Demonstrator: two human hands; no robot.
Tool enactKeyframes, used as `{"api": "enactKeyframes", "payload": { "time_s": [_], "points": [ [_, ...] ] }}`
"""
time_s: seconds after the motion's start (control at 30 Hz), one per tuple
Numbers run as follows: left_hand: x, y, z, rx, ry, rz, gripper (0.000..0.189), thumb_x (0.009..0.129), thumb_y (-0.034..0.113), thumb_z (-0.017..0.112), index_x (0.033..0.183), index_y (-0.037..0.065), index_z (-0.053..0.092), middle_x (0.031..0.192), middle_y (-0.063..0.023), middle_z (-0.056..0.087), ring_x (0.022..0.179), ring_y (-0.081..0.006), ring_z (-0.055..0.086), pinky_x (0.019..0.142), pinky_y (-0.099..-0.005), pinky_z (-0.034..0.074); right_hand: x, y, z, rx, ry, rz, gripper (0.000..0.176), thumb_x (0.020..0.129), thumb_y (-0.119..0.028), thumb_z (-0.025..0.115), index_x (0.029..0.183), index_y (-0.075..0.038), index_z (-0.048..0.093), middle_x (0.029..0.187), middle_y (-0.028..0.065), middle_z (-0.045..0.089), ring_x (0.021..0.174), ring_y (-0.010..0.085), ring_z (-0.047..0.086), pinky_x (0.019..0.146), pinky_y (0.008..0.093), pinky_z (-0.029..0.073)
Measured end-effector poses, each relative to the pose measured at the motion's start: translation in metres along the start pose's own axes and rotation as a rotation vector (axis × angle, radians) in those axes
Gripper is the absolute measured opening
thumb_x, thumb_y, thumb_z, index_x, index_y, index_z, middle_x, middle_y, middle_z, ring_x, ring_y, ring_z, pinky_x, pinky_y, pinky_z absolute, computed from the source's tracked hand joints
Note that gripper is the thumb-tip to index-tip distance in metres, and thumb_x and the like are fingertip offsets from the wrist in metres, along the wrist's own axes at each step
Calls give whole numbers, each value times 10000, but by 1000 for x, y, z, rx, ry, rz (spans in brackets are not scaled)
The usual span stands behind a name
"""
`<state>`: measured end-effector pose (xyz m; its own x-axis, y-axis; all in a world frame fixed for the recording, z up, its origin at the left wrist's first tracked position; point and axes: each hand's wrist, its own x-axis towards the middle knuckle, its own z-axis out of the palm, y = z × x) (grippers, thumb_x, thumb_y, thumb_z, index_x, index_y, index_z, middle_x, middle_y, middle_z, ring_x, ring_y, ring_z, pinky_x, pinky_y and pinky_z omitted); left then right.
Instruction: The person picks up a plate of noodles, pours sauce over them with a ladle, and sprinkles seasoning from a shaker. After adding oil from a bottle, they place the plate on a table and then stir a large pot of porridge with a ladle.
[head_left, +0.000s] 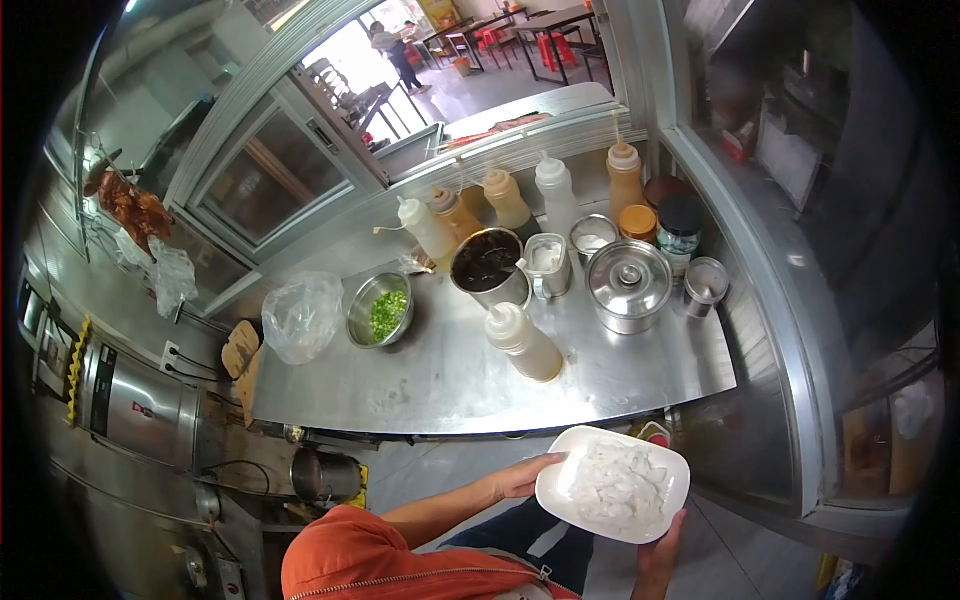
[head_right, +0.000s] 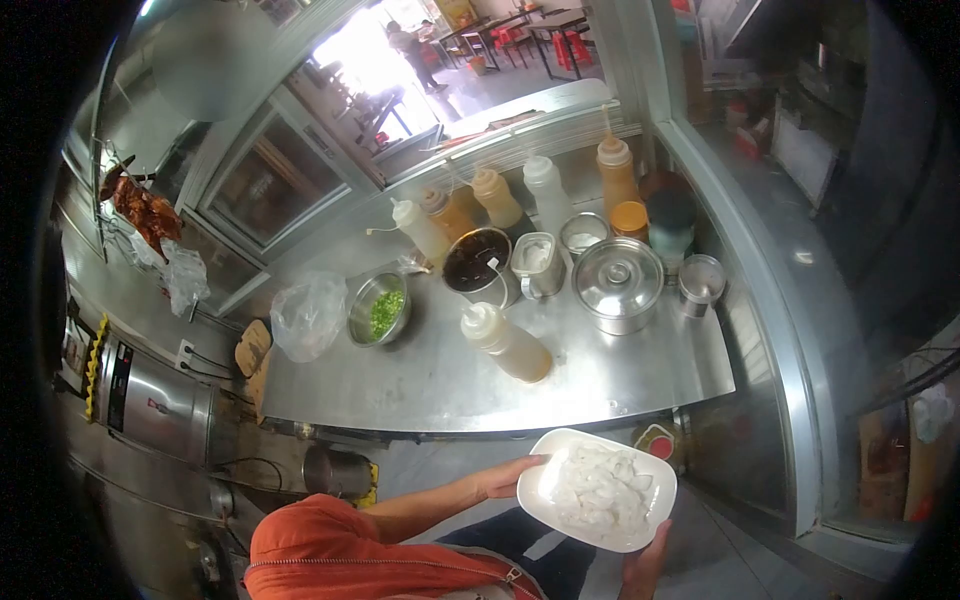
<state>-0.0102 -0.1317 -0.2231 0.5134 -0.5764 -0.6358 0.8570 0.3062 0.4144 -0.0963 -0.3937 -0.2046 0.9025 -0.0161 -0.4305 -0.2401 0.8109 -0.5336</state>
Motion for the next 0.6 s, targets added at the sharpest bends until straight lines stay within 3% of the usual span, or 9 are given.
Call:
{"api": "enactKeyframes", "payload": {
  "time_s": [0.6],
  "points": [
    [-4,4,-7,22,-15,-1,626,841,413,454,1279,7,266,1266,-143,381,1124,-225,427,955,-341,343,5,4,6,-11,-49,-6,551,907,-413,254,1281,-9,273,1301,104,350,1188,235,350,989,345,271]
  ]
}}
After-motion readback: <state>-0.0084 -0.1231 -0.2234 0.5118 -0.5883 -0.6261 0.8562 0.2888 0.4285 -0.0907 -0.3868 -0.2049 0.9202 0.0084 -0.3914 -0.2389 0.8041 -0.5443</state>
